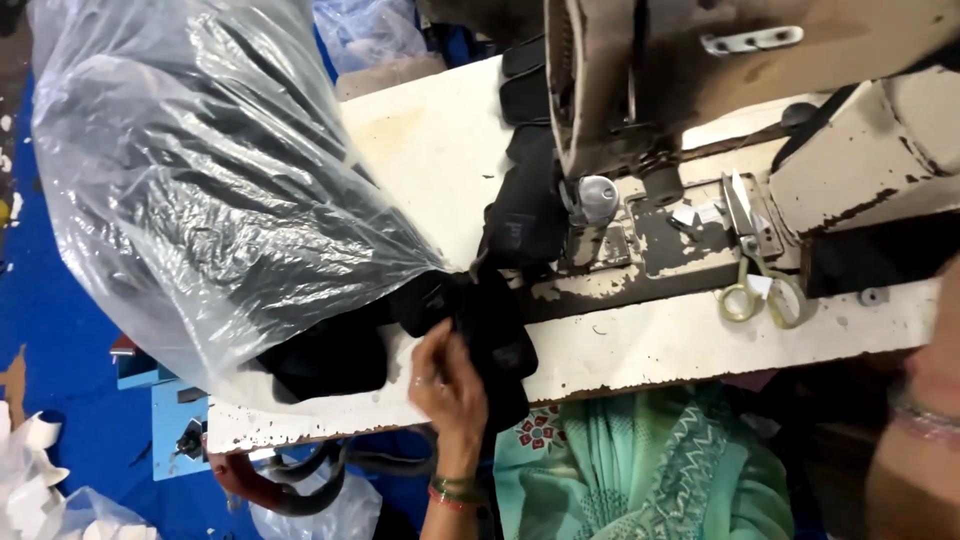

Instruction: Stitching together black shoe components using an industrial sewing machine.

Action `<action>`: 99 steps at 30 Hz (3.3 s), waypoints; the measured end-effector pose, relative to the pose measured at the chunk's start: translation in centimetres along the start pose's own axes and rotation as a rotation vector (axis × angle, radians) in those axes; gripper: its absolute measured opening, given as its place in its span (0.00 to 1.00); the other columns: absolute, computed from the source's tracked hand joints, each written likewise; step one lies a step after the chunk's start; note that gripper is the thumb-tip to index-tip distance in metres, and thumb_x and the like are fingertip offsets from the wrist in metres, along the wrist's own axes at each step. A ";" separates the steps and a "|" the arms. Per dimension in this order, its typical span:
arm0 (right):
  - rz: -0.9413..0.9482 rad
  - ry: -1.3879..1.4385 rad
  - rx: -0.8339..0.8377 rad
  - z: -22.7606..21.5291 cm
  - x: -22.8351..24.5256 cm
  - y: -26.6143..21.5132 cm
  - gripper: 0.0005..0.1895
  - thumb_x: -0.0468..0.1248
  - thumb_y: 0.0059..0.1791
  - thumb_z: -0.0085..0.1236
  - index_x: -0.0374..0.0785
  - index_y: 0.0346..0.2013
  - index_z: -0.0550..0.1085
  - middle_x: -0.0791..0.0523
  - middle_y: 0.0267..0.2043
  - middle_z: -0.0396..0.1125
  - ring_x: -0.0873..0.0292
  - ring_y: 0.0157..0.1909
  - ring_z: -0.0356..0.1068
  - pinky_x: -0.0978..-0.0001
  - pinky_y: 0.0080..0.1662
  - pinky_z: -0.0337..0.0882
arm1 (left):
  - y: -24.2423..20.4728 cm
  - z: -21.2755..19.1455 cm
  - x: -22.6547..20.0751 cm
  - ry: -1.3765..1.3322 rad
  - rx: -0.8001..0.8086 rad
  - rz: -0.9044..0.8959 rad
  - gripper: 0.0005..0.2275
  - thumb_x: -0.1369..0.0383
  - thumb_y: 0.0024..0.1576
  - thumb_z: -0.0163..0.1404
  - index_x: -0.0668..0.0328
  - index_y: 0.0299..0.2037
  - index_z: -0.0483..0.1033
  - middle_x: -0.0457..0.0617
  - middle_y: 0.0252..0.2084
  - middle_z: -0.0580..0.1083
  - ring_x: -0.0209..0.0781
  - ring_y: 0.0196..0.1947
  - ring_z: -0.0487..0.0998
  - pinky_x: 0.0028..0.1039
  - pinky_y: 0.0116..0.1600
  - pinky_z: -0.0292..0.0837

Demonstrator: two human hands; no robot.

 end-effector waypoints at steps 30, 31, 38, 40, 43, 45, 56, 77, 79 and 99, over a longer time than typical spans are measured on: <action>0.616 1.024 0.252 8.7 6.5 -11.1 0.27 0.20 0.48 0.54 0.34 0.63 0.67 0.53 0.54 0.68 0.61 0.55 0.70 0.68 0.58 0.70 | -3.1 -2.6 -2.1 0.513 -0.196 0.548 0.11 0.67 0.63 0.54 0.48 0.55 0.75 0.51 0.62 0.68 0.52 0.65 0.65 0.47 0.73 0.51; 0.611 1.020 0.205 8.2 6.4 -11.4 0.27 0.21 0.50 0.54 0.34 0.64 0.67 0.54 0.53 0.68 0.62 0.53 0.70 0.68 0.57 0.70 | -2.8 -4.2 -2.3 0.595 -0.307 0.594 0.11 0.67 0.62 0.54 0.45 0.55 0.75 0.51 0.63 0.67 0.52 0.65 0.64 0.48 0.74 0.49; 0.653 1.230 0.192 9.8 9.6 -11.4 0.24 0.22 0.52 0.53 0.28 0.64 0.68 0.52 0.55 0.71 0.61 0.56 0.72 0.69 0.61 0.71 | -1.5 -6.9 3.5 0.787 -0.443 0.260 0.25 0.62 0.68 0.49 0.68 0.70 0.58 0.71 0.76 0.51 0.70 0.74 0.53 0.55 0.75 0.41; 0.607 1.251 0.233 10.3 9.6 -11.7 0.27 0.23 0.54 0.57 0.29 0.69 0.68 0.54 0.55 0.70 0.63 0.57 0.71 0.71 0.62 0.70 | -1.8 -6.4 4.4 0.497 -0.465 0.152 0.25 0.61 0.69 0.45 0.69 0.71 0.55 0.71 0.78 0.48 0.68 0.75 0.49 0.50 0.76 0.42; 0.688 1.179 0.251 11.0 9.6 -12.0 0.24 0.27 0.54 0.57 0.33 0.65 0.69 0.53 0.52 0.72 0.61 0.52 0.74 0.68 0.57 0.73 | -2.1 -4.7 2.7 0.298 -0.472 0.145 0.22 0.60 0.71 0.44 0.68 0.69 0.57 0.65 0.78 0.52 0.62 0.79 0.52 0.48 0.80 0.44; 0.701 1.159 0.240 11.2 8.4 -12.6 0.21 0.27 0.54 0.58 0.32 0.63 0.69 0.53 0.52 0.73 0.60 0.52 0.74 0.67 0.56 0.73 | -2.1 -2.7 1.8 0.284 -0.455 0.155 0.21 0.62 0.70 0.42 0.68 0.68 0.57 0.65 0.77 0.53 0.62 0.78 0.52 0.49 0.80 0.39; 0.789 1.237 0.242 8.5 7.1 -13.6 0.29 0.22 0.46 0.57 0.35 0.62 0.67 0.51 0.54 0.71 0.57 0.56 0.72 0.65 0.59 0.73 | -2.0 -1.8 -1.5 0.202 -0.420 0.260 0.16 0.70 0.68 0.43 0.67 0.65 0.61 0.65 0.75 0.58 0.59 0.77 0.56 0.52 0.81 0.39; -0.071 0.445 0.490 7.3 20.1 -11.0 0.16 0.29 0.43 0.69 0.34 0.43 0.74 0.56 0.51 0.73 0.68 0.47 0.74 0.78 0.46 0.74 | -1.3 5.1 -8.4 -0.582 0.581 -0.233 0.17 0.80 0.51 0.62 0.67 0.50 0.75 0.46 0.42 0.77 0.30 0.42 0.76 0.22 0.48 0.74; 0.380 0.847 0.591 8.3 16.5 -12.9 0.11 0.26 0.43 0.67 0.32 0.36 0.73 0.53 0.49 0.73 0.71 0.38 0.69 0.81 0.37 0.70 | -0.8 5.4 -8.0 -0.642 0.503 -0.235 0.12 0.79 0.53 0.62 0.68 0.46 0.76 0.45 0.39 0.78 0.30 0.39 0.76 0.21 0.46 0.74; 0.428 0.935 0.277 18.2 13.0 -6.5 0.11 0.25 0.47 0.68 0.35 0.34 0.72 0.58 0.41 0.70 0.74 0.34 0.65 0.84 0.35 0.67 | 11.2 13.1 -7.5 -0.723 0.376 -0.246 0.10 0.75 0.57 0.60 0.68 0.46 0.78 0.44 0.39 0.78 0.29 0.38 0.76 0.18 0.46 0.73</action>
Point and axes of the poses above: each hand's wrist, its own y-axis towards the middle knuckle, its own z-axis out of the palm, x = y × z, the point moved 6 cm from there along y, towards the middle knuckle
